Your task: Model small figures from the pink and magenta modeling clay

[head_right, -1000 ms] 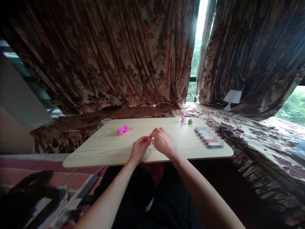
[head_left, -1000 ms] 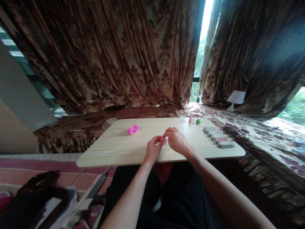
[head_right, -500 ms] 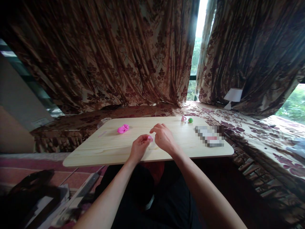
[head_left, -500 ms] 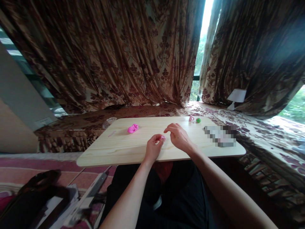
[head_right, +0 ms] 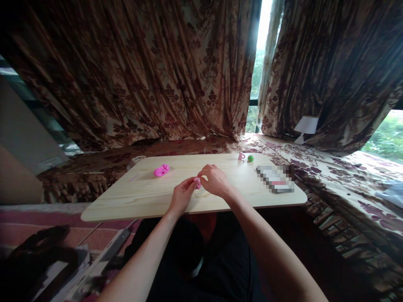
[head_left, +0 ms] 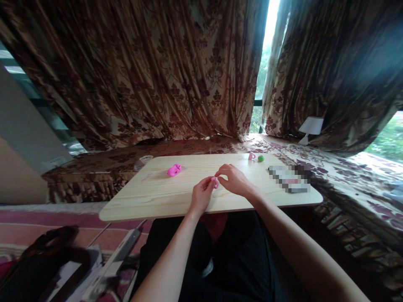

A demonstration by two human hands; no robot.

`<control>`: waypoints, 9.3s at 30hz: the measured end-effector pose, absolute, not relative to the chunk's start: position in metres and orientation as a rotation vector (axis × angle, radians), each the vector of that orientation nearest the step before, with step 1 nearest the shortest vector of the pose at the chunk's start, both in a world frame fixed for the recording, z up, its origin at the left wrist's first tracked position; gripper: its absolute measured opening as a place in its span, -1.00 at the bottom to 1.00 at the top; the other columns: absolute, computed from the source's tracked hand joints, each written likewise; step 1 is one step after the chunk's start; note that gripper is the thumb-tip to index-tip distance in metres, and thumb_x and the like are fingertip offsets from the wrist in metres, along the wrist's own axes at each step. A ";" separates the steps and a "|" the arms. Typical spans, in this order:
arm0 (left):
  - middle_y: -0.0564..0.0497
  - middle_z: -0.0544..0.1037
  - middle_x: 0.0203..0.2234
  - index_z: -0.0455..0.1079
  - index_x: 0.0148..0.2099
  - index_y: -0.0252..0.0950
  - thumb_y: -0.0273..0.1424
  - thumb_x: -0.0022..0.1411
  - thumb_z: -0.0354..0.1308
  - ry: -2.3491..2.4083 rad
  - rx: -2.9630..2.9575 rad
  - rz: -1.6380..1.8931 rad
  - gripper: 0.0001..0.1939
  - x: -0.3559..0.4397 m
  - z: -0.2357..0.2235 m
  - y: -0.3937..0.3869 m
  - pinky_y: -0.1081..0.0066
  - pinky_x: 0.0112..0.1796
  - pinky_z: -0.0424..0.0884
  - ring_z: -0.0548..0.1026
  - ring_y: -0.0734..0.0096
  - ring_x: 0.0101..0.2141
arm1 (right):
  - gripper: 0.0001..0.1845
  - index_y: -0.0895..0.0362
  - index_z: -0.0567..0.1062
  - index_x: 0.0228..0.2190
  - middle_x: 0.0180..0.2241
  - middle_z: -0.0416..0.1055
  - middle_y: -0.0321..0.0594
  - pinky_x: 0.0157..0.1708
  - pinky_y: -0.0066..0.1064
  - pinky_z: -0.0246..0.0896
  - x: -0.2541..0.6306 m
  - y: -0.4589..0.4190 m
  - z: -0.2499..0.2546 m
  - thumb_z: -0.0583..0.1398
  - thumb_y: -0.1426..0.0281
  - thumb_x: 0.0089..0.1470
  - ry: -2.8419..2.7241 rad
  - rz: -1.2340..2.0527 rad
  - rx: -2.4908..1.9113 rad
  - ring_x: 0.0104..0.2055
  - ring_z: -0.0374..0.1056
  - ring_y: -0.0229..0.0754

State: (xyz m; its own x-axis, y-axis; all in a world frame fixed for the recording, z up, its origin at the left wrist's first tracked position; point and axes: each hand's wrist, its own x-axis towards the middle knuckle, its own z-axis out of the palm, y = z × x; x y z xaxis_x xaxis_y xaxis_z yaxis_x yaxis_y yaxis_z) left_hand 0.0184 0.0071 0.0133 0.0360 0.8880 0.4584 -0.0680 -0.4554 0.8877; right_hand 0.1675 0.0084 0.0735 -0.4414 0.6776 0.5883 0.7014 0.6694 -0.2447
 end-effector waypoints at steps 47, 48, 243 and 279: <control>-0.01 0.56 -0.49 0.51 -0.33 -0.31 -0.31 0.00 0.18 1.059 1.555 1.500 -0.80 0.015 0.003 0.014 0.42 -0.33 0.33 0.46 0.38 -0.42 | -0.70 0.07 0.56 -0.34 -0.28 0.38 -0.10 -0.21 -0.32 0.13 0.155 -0.001 0.082 0.09 0.56 -0.03 -2.491 -0.125 -1.208 -0.18 0.21 -0.09; 0.00 0.56 -0.48 0.50 -0.33 -0.30 -0.31 0.00 0.18 1.056 1.562 1.500 -0.80 0.015 0.003 0.014 0.43 -0.32 0.33 0.46 0.39 -0.42 | -0.70 0.07 0.56 -0.34 -0.28 0.39 -0.11 -0.20 -0.34 0.14 0.156 0.000 0.081 0.09 0.58 -0.04 -2.492 -0.116 -1.201 -0.18 0.22 -0.11; -0.03 0.57 -0.35 0.45 -0.20 -0.33 -0.29 0.01 0.21 0.872 1.338 1.499 -0.70 0.013 0.013 0.009 0.35 -0.15 0.32 0.49 0.37 -0.29 | -0.75 0.12 0.53 -0.25 -0.24 0.45 -0.16 -0.23 -0.41 0.24 0.164 0.026 0.084 0.23 0.34 -0.03 -2.246 0.369 -0.912 -0.15 0.33 -0.20; -0.03 0.54 -0.36 0.40 -0.28 -0.33 -0.27 -0.07 0.26 0.934 1.356 1.582 -0.70 0.012 -0.003 0.020 0.39 -0.20 0.34 0.47 0.41 -0.32 | -0.79 0.18 0.54 -0.50 -0.39 0.45 -0.15 -0.37 -0.45 0.25 0.162 0.034 0.076 0.21 0.29 -0.03 -2.046 0.279 -1.089 -0.31 0.36 -0.21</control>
State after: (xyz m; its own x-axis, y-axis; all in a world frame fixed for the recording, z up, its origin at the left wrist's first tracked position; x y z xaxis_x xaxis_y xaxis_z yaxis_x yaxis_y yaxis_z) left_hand 0.0119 0.0198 -0.0030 -0.0709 0.9259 0.3710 -0.1225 -0.3772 0.9180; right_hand 0.1618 0.0335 0.0756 -0.3232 0.7779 0.5388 0.6051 0.6077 -0.5143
